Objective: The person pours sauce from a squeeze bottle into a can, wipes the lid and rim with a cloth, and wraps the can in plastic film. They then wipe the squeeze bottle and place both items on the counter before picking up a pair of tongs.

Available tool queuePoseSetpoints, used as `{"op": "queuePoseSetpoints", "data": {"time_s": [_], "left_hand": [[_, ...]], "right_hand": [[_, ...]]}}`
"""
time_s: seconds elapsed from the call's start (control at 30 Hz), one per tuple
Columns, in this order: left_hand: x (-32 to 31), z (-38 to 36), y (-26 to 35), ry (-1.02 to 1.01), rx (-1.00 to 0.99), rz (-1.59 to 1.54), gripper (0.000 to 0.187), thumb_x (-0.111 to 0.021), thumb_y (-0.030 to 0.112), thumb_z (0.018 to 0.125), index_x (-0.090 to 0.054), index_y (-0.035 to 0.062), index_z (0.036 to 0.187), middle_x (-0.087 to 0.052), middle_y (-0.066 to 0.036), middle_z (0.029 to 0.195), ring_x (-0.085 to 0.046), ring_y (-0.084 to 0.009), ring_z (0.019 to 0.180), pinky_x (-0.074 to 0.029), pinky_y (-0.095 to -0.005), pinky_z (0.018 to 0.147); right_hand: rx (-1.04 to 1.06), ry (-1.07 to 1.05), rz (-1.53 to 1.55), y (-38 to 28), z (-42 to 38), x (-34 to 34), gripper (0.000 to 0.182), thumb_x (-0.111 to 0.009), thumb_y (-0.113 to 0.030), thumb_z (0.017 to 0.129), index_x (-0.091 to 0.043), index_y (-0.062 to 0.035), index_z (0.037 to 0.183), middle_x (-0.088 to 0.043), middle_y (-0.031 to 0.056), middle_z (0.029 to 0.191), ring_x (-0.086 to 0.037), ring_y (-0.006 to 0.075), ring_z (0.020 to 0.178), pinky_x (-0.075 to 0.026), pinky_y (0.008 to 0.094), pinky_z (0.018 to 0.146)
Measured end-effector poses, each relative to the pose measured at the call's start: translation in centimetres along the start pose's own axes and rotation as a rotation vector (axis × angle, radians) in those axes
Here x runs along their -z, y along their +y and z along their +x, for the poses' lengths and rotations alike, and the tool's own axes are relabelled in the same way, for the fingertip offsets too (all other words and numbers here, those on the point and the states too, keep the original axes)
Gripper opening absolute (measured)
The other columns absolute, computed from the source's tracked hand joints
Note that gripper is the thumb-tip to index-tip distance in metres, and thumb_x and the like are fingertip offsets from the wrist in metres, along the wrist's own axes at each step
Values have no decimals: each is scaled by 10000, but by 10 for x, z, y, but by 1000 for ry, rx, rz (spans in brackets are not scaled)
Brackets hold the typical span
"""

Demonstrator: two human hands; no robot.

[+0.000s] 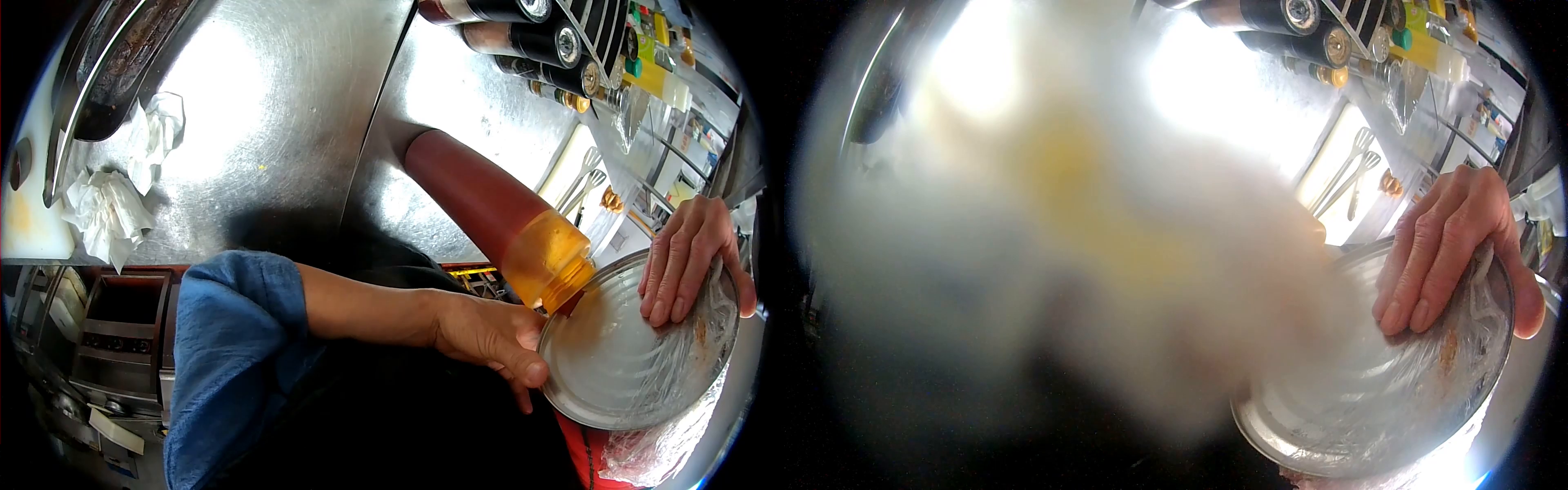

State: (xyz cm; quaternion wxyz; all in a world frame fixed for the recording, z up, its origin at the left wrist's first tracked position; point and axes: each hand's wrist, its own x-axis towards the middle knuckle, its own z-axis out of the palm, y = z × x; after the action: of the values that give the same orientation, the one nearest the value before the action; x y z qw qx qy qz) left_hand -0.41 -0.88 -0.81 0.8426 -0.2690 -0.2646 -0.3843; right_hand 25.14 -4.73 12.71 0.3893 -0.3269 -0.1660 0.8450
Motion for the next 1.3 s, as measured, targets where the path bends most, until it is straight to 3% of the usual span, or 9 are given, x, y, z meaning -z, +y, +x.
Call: {"op": "queuePoseSetpoints", "data": {"time_s": [0.37, 0.6, 0.7, 0.77, 0.9, 0.97, 1.1, 1.2, 1.3], "left_hand": [[-13, 0, -8, 5, -121, 171, 930, -544, 691, 812, -310, 19, 1411, -406, -159, 1411, -440, -272, 1290, -502, -419, 957], [-14, 0, -11, 32, -114, 249, 952, -518, 723, 804, -287, 32, 1416, -402, -161, 1409, -449, -278, 1284, -512, -408, 947], [-16, 0, -13, 30, -107, 244, 961, -515, 731, 798, -284, 35, 1419, -394, -166, 1413, -453, -281, 1279, -514, -407, 943], [-20, -4, -6, -48, -187, 332, 981, -522, 729, 796, -261, 26, 1428, -388, -173, 1415, -460, -281, 1269, -522, -398, 929], [-23, -4, 3, -24, -125, 306, 1023, -519, 753, 777, -238, 23, 1437, -391, -178, 1411, -475, -279, 1250, -531, -389, 911], [-27, -9, 10, -77, -73, 340, 1070, -513, 781, 755, -216, 19, 1445, -370, -187, 1422, -481, -284, 1237, -535, -383, 897], [-39, -9, -3, 51, -262, 489, 1126, -510, 816, 719, -203, 17, 1451, -341, -193, 1441, -502, -295, 1208, -536, -383, 887], [-26, 6, -3, -9, -122, 347, 1107, -500, 791, 747, -171, 8, 1457, -312, -204, 1456, -502, -309, 1223, -538, -389, 883], [-43, 4, 10, 83, -28, 251, 1057, -473, 758, 782, -158, 6, 1455, -308, -214, 1457, -486, -314, 1257, -540, -401, 883]], "right_hand": [[-51, 56, -74, -12, -1, -7, 675, -800, -498, 709, -676, 113, 970, -666, 294, 981, -695, 367, 886, -557, 434, 834], [-57, 3, -55, -9, 5, -9, 669, -811, -485, 702, -680, 117, 962, -666, 294, 981, -696, 366, 883, -559, 441, 825], [-43, 72, -84, -12, 0, -18, 675, -825, -473, 686, -678, 117, 977, -667, 287, 996, -691, 364, 910, -551, 446, 844], [-86, 55, -97, -17, -1, -18, 679, -841, -460, 667, -676, 116, 987, -665, 283, 1011, -682, 365, 942, -536, 456, 873], [-160, 25, -133, -35, 5, -22, 681, -850, -453, 654, -677, 111, 994, -662, 281, 1033, -669, 368, 985, -519, 464, 903], [-249, -12, -119, -45, 7, -25, 718, -807, -477, 710, -634, 72, 1140, -617, 243, 1190, -619, 346, 1104, -463, 429, 997], [-104, -59, -180, -48, 12, -23, 755, -684, -588, 741, -634, 106, 1035, -636, 272, 1061, -644, 360, 997, -512, 433, 888], [52, -38, -263, -39, 21, -17, 825, -591, -671, 764, -634, 130, 957, -650, 294, 965, -663, 370, 916, -549, 437, 806], [93, -49, -298, -36, 28, -17, 889, -528, -726, 781, -634, 148, 905, -660, 309, 901, -675, 377, 862, -573, 439, 750]]}}
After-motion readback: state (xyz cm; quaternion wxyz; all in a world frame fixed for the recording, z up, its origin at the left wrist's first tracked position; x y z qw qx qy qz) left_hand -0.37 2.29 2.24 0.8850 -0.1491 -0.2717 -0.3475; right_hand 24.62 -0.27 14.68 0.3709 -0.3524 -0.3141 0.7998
